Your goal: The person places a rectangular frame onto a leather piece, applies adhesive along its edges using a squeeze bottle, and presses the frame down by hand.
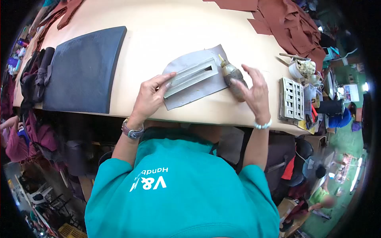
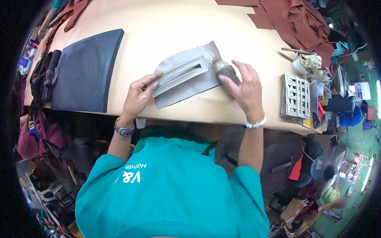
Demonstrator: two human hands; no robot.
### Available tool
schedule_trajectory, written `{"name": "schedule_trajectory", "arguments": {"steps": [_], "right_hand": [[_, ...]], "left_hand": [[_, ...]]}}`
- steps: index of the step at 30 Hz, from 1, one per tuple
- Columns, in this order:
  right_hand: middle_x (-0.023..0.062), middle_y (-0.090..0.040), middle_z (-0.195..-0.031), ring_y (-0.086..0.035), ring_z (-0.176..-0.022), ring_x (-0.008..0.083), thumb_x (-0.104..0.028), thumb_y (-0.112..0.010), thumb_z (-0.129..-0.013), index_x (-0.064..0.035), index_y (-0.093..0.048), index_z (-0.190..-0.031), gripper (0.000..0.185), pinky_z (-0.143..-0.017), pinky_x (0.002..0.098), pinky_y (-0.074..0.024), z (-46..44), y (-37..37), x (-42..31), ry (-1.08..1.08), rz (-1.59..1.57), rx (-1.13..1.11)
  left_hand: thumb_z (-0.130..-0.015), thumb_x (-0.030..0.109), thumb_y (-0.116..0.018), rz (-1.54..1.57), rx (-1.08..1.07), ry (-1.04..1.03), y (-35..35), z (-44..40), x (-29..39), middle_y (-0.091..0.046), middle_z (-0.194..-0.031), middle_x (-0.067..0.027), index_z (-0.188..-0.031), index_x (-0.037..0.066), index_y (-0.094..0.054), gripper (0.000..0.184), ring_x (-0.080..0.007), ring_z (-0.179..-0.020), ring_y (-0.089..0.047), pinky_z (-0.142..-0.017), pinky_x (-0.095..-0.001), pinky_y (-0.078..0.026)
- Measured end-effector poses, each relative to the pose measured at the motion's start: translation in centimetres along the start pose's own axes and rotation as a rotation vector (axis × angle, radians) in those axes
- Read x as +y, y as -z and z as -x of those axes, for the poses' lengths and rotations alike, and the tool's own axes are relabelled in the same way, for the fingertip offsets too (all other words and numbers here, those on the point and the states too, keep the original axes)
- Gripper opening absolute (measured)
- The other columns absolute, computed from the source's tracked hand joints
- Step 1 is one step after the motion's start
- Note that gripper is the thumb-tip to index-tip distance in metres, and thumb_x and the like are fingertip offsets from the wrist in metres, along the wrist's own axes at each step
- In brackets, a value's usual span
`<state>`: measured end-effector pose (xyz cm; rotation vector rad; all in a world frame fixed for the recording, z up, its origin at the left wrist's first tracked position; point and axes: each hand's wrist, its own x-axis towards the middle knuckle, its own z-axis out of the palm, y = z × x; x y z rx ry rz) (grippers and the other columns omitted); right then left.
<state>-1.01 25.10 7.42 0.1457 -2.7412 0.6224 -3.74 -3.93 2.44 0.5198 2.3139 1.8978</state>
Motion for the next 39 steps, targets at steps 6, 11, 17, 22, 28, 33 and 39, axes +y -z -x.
{"name": "schedule_trajectory", "arguments": {"steps": [6,11,17,22,28,33,39], "right_hand": [[0.0214,-0.059,-0.109,-0.059,-0.100,0.0284,-0.024,-0.071,-0.078,0.0056,-0.051,-0.118,0.054,-0.085,0.0356,-0.0465,4.5,-3.4,1.0,-0.277,-0.271,0.121],[0.0108,-0.055,-0.107,-0.057,-0.094,0.0161,-0.007,-0.070,-0.079,0.0035,-0.046,-0.121,0.050,-0.081,0.0277,-0.0477,4.6,-3.2,1.8,-0.447,-0.800,0.359],[0.0113,-0.056,-0.103,-0.060,-0.092,0.0189,-0.006,-0.069,-0.080,0.0006,-0.046,-0.118,0.045,-0.083,0.0306,-0.0510,3.2,-0.3,2.3,-0.364,-1.125,0.534],[0.0122,-0.060,-0.096,-0.064,-0.081,0.0236,-0.019,-0.065,-0.084,-0.0011,-0.047,-0.115,0.040,-0.073,0.0334,-0.0553,2.0,3.1,6.6,-0.410,-1.590,0.861],[0.0145,-0.056,-0.098,-0.063,-0.075,0.0237,-0.023,-0.061,-0.086,-0.0056,-0.035,-0.134,0.058,-0.061,0.0340,-0.0529,1.0,4.7,12.5,-0.582,-0.819,0.918],[0.0239,-0.050,-0.111,-0.062,-0.081,0.0369,-0.023,-0.059,-0.085,-0.0133,-0.026,-0.142,0.066,-0.067,0.0437,-0.0512,-0.7,6.1,17.2,-0.658,0.539,0.800],[0.0237,-0.046,-0.111,-0.062,-0.078,0.0409,-0.029,-0.055,-0.086,-0.0189,-0.029,-0.141,0.062,-0.066,0.0456,-0.0505,-1.4,3.8,15.9,-0.954,0.572,0.421]], "left_hand": [[-0.088,-0.001,-0.051,0.307,0.134,0.246,-1.3,-0.3,-0.5,-0.064,-0.105,-0.0099,-0.116,-0.004,-0.059,0.029,-0.0112,-0.091,-0.058,-0.079,-0.0244,-0.048],[-0.085,0.004,-0.057,0.194,0.122,0.221,-3.3,-1.7,-0.1,-0.066,-0.100,-0.0102,-0.112,-0.003,-0.061,0.028,-0.0126,-0.083,-0.061,-0.074,-0.0263,-0.048],[-0.079,0.011,-0.063,-0.613,0.299,-0.238,-4.5,-1.4,-0.6,-0.061,-0.101,-0.0181,-0.105,-0.002,-0.060,0.029,-0.0333,-0.092,-0.058,-0.082,-0.0401,-0.046],[-0.076,0.015,-0.067,-0.647,0.186,-0.295,-4.5,-1.6,0.3,-0.059,-0.105,-0.0194,-0.118,-0.002,-0.052,0.047,-0.0327,-0.096,-0.055,-0.085,-0.0404,-0.043],[-0.074,0.011,-0.069,-0.644,0.185,-0.294,-4.7,-1.7,-1.0,-0.058,-0.100,-0.0182,-0.123,-0.001,-0.049,0.054,-0.0329,-0.089,-0.054,-0.080,-0.0406,-0.043],[-0.075,0.010,-0.068,-0.686,0.171,-0.271,-5.0,-1.5,-0.7,-0.058,-0.101,-0.0183,-0.122,-0.002,-0.049,0.052,-0.0340,-0.090,-0.054,-0.080,-0.0409,-0.043],[-0.075,0.010,-0.066,-0.687,0.154,-0.271,-5.0,-1.5,-0.7,-0.058,-0.102,-0.0178,-0.120,-0.003,-0.051,0.049,-0.0343,-0.092,-0.054,-0.081,-0.0411,-0.043]]}}
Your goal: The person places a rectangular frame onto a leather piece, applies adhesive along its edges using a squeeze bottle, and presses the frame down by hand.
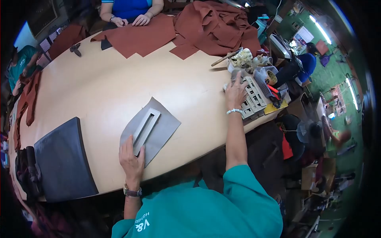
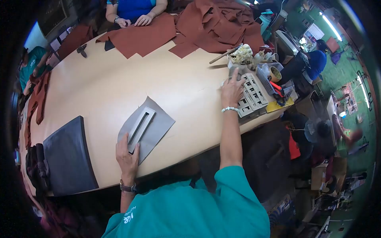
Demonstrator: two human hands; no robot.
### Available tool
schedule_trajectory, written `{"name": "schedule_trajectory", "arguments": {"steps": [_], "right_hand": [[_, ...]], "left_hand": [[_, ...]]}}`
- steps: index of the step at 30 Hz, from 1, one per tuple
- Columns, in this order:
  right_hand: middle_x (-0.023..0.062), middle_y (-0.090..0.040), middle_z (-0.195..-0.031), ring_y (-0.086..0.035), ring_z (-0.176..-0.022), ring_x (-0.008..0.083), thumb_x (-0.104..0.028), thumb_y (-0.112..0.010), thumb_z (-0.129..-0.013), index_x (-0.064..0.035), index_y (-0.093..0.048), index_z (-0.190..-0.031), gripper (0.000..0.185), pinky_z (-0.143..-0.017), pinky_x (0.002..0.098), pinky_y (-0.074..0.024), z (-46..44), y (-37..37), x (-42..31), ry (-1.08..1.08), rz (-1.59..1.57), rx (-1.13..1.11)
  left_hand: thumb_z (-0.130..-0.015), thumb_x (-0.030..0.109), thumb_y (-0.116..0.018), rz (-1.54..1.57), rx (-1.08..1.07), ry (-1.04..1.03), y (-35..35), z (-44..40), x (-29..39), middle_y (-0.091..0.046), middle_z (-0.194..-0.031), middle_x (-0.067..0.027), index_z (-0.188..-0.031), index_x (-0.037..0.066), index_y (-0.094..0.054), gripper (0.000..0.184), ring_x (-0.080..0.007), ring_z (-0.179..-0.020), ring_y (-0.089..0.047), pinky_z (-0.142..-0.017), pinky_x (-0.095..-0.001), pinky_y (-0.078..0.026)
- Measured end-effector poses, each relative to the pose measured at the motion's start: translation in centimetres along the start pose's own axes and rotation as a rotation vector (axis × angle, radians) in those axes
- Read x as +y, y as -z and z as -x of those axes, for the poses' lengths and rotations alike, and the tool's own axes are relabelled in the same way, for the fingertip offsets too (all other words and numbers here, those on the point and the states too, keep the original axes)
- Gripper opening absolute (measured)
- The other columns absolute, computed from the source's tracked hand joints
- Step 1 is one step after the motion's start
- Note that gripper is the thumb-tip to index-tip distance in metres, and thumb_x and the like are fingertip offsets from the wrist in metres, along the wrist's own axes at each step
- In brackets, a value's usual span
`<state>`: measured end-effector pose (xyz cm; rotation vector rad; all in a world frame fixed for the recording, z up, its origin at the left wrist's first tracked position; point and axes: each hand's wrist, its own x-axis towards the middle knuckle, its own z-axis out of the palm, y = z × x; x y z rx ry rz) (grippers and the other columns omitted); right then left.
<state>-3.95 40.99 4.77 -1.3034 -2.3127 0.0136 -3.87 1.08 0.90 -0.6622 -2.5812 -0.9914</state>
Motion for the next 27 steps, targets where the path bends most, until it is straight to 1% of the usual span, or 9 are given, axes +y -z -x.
{"name": "schedule_trajectory", "arguments": {"steps": [1,4,8,12,15,19,22,26,27], "right_hand": [[0.0227,-0.050,-0.101,-0.060,-0.083,0.0402,-0.030,-0.057,-0.083,-0.0185,-0.034,-0.139,0.062,-0.072,0.0478,-0.0482,0.5,0.3,-0.2,-0.026,-0.055,0.020],[0.0233,-0.049,-0.107,-0.062,-0.075,0.0399,-0.030,-0.055,-0.085,-0.0151,-0.036,-0.138,0.058,-0.066,0.0460,-0.0505,0.2,1.7,0.0,0.043,-0.150,0.135],[0.0219,-0.051,-0.103,-0.062,-0.078,0.0402,-0.033,-0.056,-0.085,-0.0124,-0.039,-0.136,0.058,-0.065,0.0464,-0.0501,-2.0,2.3,-0.5,0.087,-0.287,0.375],[0.0246,-0.050,-0.108,-0.062,-0.079,0.0399,-0.031,-0.054,-0.085,-0.0115,-0.036,-0.136,0.058,-0.069,0.0462,-0.0500,-2.2,0.8,-0.5,-0.014,-0.132,0.249],[0.0254,-0.051,-0.107,-0.061,-0.080,0.0400,-0.032,-0.054,-0.085,-0.0117,-0.035,-0.137,0.059,-0.070,0.0470,-0.0494,-0.7,-0.2,-0.6,-0.046,-0.060,0.034],[0.0258,-0.053,-0.105,-0.061,-0.081,0.0408,-0.035,-0.054,-0.084,-0.0094,-0.037,-0.136,0.061,-0.070,0.0482,-0.0493,-0.4,1.8,-0.7,0.041,-0.261,0.230],[0.0262,-0.052,-0.107,-0.061,-0.082,0.0405,-0.036,-0.055,-0.084,-0.0065,-0.039,-0.135,0.061,-0.071,0.0489,-0.0488,-2.1,3.8,-1.4,-0.002,-0.294,0.289],[0.0268,-0.054,-0.106,-0.061,-0.086,0.0416,-0.034,-0.055,-0.083,-0.0041,-0.040,-0.133,0.060,-0.072,0.0458,-0.0499,-2.5,2.7,-0.8,-0.037,-0.122,0.135],[0.0251,-0.057,-0.097,-0.062,-0.084,0.0388,-0.032,-0.058,-0.082,-0.0038,-0.039,-0.133,0.062,-0.071,0.0444,-0.0503,-1.9,3.1,-0.9,0.013,-0.105,0.028]], "left_hand": [[-0.075,0.010,-0.066,0.002,-0.005,0.004,0.1,0.1,0.1,-0.058,-0.103,-0.0177,-0.119,-0.003,-0.051,0.048,-0.0341,-0.092,-0.054,-0.081,-0.0410,-0.043],[-0.075,0.010,-0.066,-0.002,0.003,-0.016,0.1,-0.1,0.1,-0.058,-0.105,-0.0174,-0.118,-0.003,-0.052,0.047,-0.0335,-0.093,-0.053,-0.081,-0.0406,-0.042],[-0.076,0.011,-0.066,-0.015,-0.030,0.014,0.1,-0.1,0.3,-0.059,-0.107,-0.0171,-0.118,-0.003,-0.053,0.046,-0.0333,-0.093,-0.053,-0.080,-0.0406,-0.042],[-0.076,0.012,-0.066,0.008,-0.018,0.005,0.2,-0.1,0.2,-0.059,-0.107,-0.0171,-0.117,-0.002,-0.053,0.046,-0.0333,-0.092,-0.053,-0.080,-0.0406,-0.042],[-0.076,0.011,-0.066,0.003,-0.021,0.002,0.2,0.1,0.2,-0.059,-0.107,-0.0172,-0.117,-0.002,-0.053,0.045,-0.0332,-0.092,-0.053,-0.080,-0.0405,-0.043],[-0.075,0.009,-0.067,-0.009,-0.001,-0.007,0.3,-0.2,0.3,-0.059,-0.104,-0.0179,-0.115,-0.002,-0.055,0.043,-0.0337,-0.091,-0.054,-0.080,-0.0406,-0.044],[-0.075,0.009,-0.068,0.007,0.002,-0.004,0.1,-0.1,0.3,-0.059,-0.103,-0.0183,-0.113,-0.003,-0.055,0.042,-0.0339,-0.091,-0.055,-0.080,-0.0407,-0.044],[-0.076,0.010,-0.068,-0.005,0.002,0.002,0.2,-0.1,0.4,-0.060,-0.101,-0.0186,-0.115,-0.003,-0.055,0.043,-0.0340,-0.090,-0.055,-0.079,-0.0403,-0.044],[-0.076,0.010,-0.068,0.004,0.004,-0.005,0.2,-0.1,0.4,-0.060,-0.101,-0.0188,-0.115,-0.003,-0.054,0.043,-0.0342,-0.089,-0.055,-0.078,-0.0403,-0.044]]}}
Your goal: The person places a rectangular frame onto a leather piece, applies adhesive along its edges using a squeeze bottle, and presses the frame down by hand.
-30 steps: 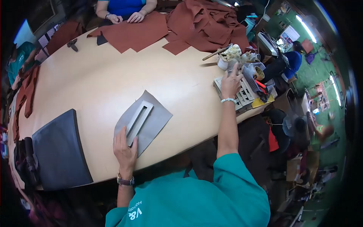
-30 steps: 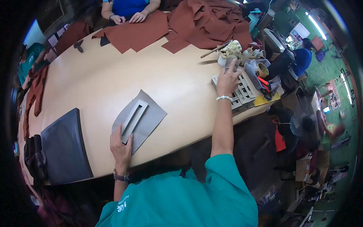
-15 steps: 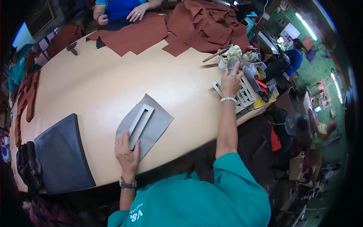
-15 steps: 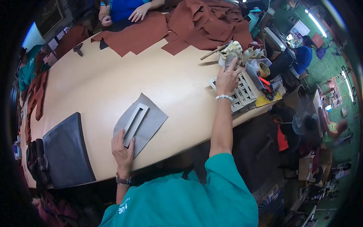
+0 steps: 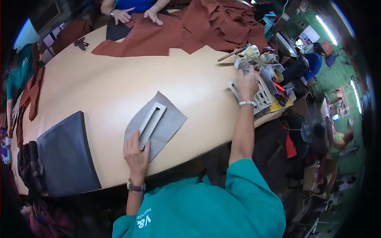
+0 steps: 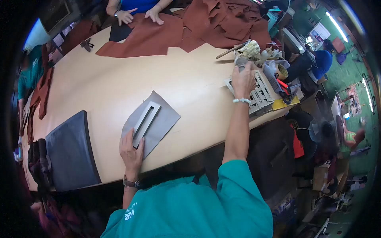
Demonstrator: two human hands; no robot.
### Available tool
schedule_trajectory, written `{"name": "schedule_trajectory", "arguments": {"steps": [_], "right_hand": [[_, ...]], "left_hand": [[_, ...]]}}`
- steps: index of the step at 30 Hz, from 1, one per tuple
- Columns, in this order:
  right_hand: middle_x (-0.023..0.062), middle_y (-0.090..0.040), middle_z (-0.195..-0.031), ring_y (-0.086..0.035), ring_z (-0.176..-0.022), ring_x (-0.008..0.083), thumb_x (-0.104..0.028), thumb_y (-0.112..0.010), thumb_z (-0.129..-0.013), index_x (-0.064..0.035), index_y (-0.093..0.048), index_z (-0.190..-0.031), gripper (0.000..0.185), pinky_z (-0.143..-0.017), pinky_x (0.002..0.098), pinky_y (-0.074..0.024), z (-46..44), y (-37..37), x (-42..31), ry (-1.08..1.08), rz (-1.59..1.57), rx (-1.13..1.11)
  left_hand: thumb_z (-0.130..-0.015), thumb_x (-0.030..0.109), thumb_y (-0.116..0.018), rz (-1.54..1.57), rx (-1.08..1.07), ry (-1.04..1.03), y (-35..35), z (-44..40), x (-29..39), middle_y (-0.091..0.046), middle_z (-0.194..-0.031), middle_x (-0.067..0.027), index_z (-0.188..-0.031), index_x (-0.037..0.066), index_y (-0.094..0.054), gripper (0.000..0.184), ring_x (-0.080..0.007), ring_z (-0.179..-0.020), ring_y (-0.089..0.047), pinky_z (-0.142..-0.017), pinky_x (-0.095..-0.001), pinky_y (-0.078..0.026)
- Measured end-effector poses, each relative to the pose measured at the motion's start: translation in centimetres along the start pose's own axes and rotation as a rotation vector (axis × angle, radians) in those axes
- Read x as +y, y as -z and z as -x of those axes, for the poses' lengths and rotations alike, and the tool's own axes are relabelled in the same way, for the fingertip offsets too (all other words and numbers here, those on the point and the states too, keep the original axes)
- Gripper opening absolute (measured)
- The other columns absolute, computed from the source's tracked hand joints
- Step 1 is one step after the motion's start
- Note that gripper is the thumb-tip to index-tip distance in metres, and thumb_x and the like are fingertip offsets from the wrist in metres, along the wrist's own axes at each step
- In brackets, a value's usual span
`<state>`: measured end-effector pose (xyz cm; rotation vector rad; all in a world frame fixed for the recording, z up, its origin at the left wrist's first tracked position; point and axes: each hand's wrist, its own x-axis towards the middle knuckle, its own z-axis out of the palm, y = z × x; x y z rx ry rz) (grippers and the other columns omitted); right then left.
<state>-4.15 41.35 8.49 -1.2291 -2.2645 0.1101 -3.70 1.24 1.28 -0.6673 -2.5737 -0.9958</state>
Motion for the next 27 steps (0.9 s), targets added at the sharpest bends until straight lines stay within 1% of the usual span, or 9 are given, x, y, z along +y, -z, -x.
{"name": "schedule_trajectory", "arguments": {"steps": [3,4,7,10,14,17,21,22,27], "right_hand": [[0.0197,-0.061,-0.090,-0.064,-0.079,0.0277,-0.028,-0.060,-0.081,-0.0023,-0.039,-0.131,0.060,-0.064,0.0367,-0.0515,3.3,0.2,0.1,0.005,-0.638,-0.319],[0.0137,-0.062,-0.088,-0.063,-0.075,0.0156,-0.023,-0.064,-0.081,-0.0009,-0.043,-0.125,0.054,-0.058,0.0266,-0.0499,5.1,2.0,-0.8,-0.096,-0.896,-0.545],[0.0071,-0.061,-0.091,-0.059,-0.066,0.0110,-0.024,-0.059,-0.084,-0.0007,-0.051,-0.118,0.042,-0.051,0.0205,-0.0445,10.1,2.6,-1.6,-0.086,-1.416,-0.732],[0.0086,-0.062,-0.095,-0.061,-0.074,0.0110,-0.019,-0.064,-0.082,-0.0012,-0.048,-0.116,0.042,-0.054,0.0210,-0.0487,13.4,2.8,-2.8,-0.117,-1.685,-0.899],[0.0061,-0.061,-0.098,-0.060,-0.078,0.0108,-0.022,-0.065,-0.082,-0.0029,-0.050,-0.115,0.040,-0.059,0.0222,-0.0491,16.4,1.5,-3.8,-0.225,-1.767,-0.877],[0.0055,-0.061,-0.097,-0.059,-0.077,0.0105,-0.024,-0.066,-0.082,-0.0045,-0.053,-0.112,0.038,-0.060,0.0223,-0.0479,16.5,-0.1,-4.1,-0.290,-1.749,-0.759],[0.0041,-0.060,-0.096,-0.057,-0.076,0.0100,-0.024,-0.067,-0.083,-0.0071,-0.055,-0.104,0.030,-0.060,0.0228,-0.0468,15.8,-1.4,-5.0,-0.236,-1.543,-0.517],[0.0058,-0.059,-0.096,-0.059,-0.079,0.0126,-0.022,-0.067,-0.083,-0.0061,-0.053,-0.103,0.029,-0.063,0.0252,-0.0516,15.6,-1.5,-5.4,-0.228,-1.588,-0.508],[0.0102,-0.058,-0.098,-0.062,-0.084,0.0185,-0.019,-0.069,-0.082,-0.0017,-0.051,-0.104,0.033,-0.065,0.0299,-0.0584,14.7,-1.8,-6.0,-0.162,-1.532,-0.471]], "left_hand": [[-0.075,0.011,-0.069,0.012,0.009,0.001,-0.2,0.0,-0.4,-0.059,-0.103,-0.0193,-0.116,-0.003,-0.054,0.046,-0.0346,-0.089,-0.055,-0.078,-0.0403,-0.044],[-0.074,0.012,-0.070,0.015,0.013,0.005,-0.3,0.1,-0.5,-0.059,-0.105,-0.0194,-0.116,-0.003,-0.053,0.048,-0.0346,-0.090,-0.055,-0.078,-0.0404,-0.044],[-0.072,0.015,-0.072,0.066,0.043,0.015,-0.3,0.2,-0.7,-0.058,-0.107,-0.0207,-0.119,-0.003,-0.051,0.055,-0.0352,-0.093,-0.056,-0.081,-0.0405,-0.045],[-0.071,0.018,-0.074,0.133,0.049,0.067,0.2,0.2,-0.9,-0.057,-0.107,-0.0220,-0.123,-0.003,-0.047,0.062,-0.0358,-0.097,-0.055,-0.083,-0.0403,-0.045],[-0.068,0.014,-0.076,0.116,0.030,0.127,1.6,0.9,-1.1,-0.059,-0.106,-0.0193,-0.126,-0.002,-0.046,0.067,-0.0322,-0.098,-0.056,-0.085,-0.0384,-0.046],[-0.067,0.011,-0.076,0.084,0.045,0.129,1.5,2.1,-1.6,-0.060,-0.104,-0.0172,-0.125,-0.001,-0.047,0.066,-0.0301,-0.098,-0.057,-0.085,-0.0372,-0.046],[-0.067,0.011,-0.075,0.043,0.089,0.098,1.1,2.5,-1.9,-0.060,-0.103,-0.0160,-0.123,0.000,-0.049,0.063,-0.0295,-0.097,-0.057,-0.085,-0.0374,-0.045],[-0.067,0.012,-0.075,0.045,0.087,0.104,1.1,2.5,-2.0,-0.061,-0.103,-0.0158,-0.123,0.000,-0.050,0.063,-0.0295,-0.096,-0.057,-0.085,-0.0376,-0.045],[-0.067,0.012,-0.075,0.068,0.106,0.106,1.1,2.5,-2.0,-0.061,-0.102,-0.0153,-0.123,0.000,-0.050,0.063,-0.0293,-0.096,-0.057,-0.084,-0.0379,-0.045]]}}
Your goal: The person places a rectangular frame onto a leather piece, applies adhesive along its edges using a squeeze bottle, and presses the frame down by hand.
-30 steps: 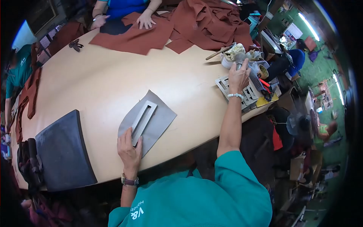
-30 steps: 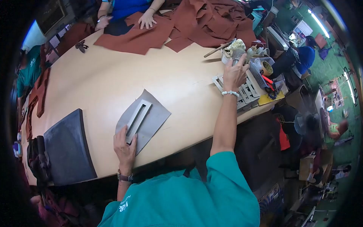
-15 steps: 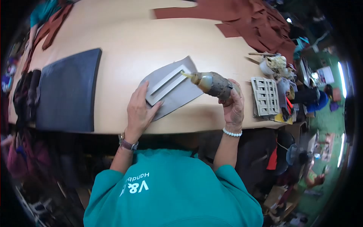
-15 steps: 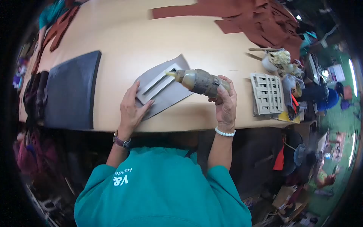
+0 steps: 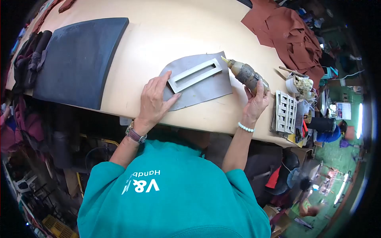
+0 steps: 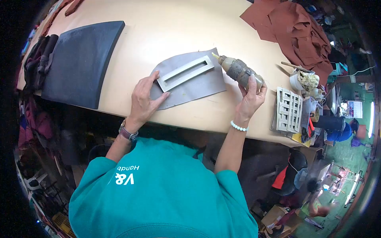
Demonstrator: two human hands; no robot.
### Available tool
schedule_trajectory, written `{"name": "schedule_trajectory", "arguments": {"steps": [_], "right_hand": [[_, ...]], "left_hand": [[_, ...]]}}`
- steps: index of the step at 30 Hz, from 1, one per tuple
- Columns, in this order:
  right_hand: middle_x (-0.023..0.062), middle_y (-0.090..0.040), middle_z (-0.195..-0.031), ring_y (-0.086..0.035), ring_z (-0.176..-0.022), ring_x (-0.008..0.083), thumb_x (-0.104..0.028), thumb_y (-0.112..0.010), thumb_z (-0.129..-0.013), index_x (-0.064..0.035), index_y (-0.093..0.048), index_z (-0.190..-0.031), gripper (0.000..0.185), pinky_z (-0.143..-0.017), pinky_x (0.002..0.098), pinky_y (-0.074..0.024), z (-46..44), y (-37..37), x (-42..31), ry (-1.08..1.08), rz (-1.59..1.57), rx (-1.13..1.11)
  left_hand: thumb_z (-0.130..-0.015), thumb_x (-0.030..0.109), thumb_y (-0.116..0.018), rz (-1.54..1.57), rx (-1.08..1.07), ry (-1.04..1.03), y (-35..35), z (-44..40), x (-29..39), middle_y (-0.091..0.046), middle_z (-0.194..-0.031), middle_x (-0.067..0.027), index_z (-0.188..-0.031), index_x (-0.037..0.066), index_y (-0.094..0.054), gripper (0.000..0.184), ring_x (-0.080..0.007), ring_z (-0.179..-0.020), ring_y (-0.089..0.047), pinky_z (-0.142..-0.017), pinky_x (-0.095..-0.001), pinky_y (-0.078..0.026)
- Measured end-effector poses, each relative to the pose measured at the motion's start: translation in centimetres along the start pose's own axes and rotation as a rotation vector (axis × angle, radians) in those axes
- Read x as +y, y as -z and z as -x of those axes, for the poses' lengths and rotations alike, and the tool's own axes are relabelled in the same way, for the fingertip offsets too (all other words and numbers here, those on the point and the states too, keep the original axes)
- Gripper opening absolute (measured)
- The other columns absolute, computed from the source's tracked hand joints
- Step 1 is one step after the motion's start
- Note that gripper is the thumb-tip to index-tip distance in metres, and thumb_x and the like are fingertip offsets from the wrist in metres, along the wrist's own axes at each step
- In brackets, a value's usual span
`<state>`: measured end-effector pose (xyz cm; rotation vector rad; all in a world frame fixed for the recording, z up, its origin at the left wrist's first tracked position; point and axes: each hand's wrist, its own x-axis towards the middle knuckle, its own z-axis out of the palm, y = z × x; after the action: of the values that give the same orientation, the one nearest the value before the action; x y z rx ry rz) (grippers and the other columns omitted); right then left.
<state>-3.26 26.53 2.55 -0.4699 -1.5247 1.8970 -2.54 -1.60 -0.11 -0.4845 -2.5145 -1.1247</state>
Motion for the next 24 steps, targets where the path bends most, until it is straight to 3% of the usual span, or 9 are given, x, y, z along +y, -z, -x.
{"name": "schedule_trajectory", "arguments": {"steps": [9,14,18,24], "right_hand": [[0.0095,-0.061,-0.092,-0.063,-0.078,0.0171,-0.021,-0.070,-0.081,-0.0019,-0.054,-0.099,0.031,-0.061,0.0276,-0.0571,-0.2,-0.6,0.1,0.034,0.092,-0.015],[0.0104,-0.062,-0.094,-0.063,-0.079,0.0188,-0.027,-0.066,-0.084,-0.0023,-0.055,-0.102,0.033,-0.064,0.0299,-0.0562,0.0,-0.4,0.3,-0.044,-0.003,-0.033],[0.0119,-0.062,-0.096,-0.062,-0.079,0.0224,-0.039,-0.057,-0.087,-0.0006,-0.054,-0.105,0.043,-0.068,0.0339,-0.0532,0.1,1.4,0.1,-0.270,-0.553,0.124],[0.0127,-0.060,-0.093,-0.057,-0.079,0.0222,-0.054,-0.046,-0.087,0.0027,-0.053,-0.108,0.061,-0.066,0.0331,-0.0484,2.6,7.1,-0.5,-0.445,-1.024,0.077]], "left_hand": [[-0.069,0.015,-0.073,0.054,-0.002,0.010,-0.1,0.1,-0.3,-0.060,-0.103,-0.0160,-0.123,0.001,-0.049,0.060,-0.0303,-0.095,-0.055,-0.081,-0.0383,-0.044],[-0.067,0.015,-0.076,0.063,0.003,0.045,0.3,-0.2,0.0,-0.057,-0.110,-0.0177,-0.122,0.000,-0.050,0.063,-0.0313,-0.101,-0.055,-0.087,-0.0382,-0.044],[-0.067,0.020,-0.077,-0.012,0.023,-0.012,0.9,-1.6,1.4,-0.052,-0.119,-0.0198,-0.122,0.000,-0.050,0.065,-0.0340,-0.108,-0.052,-0.093,-0.0400,-0.042],[-0.070,0.021,-0.075,0.067,-0.180,-0.465,-2.5,-12.1,7.6,-0.052,-0.119,-0.0201,-0.122,0.000,-0.050,0.062,-0.0345,-0.110,-0.051,-0.093,-0.0413,-0.042]]}}
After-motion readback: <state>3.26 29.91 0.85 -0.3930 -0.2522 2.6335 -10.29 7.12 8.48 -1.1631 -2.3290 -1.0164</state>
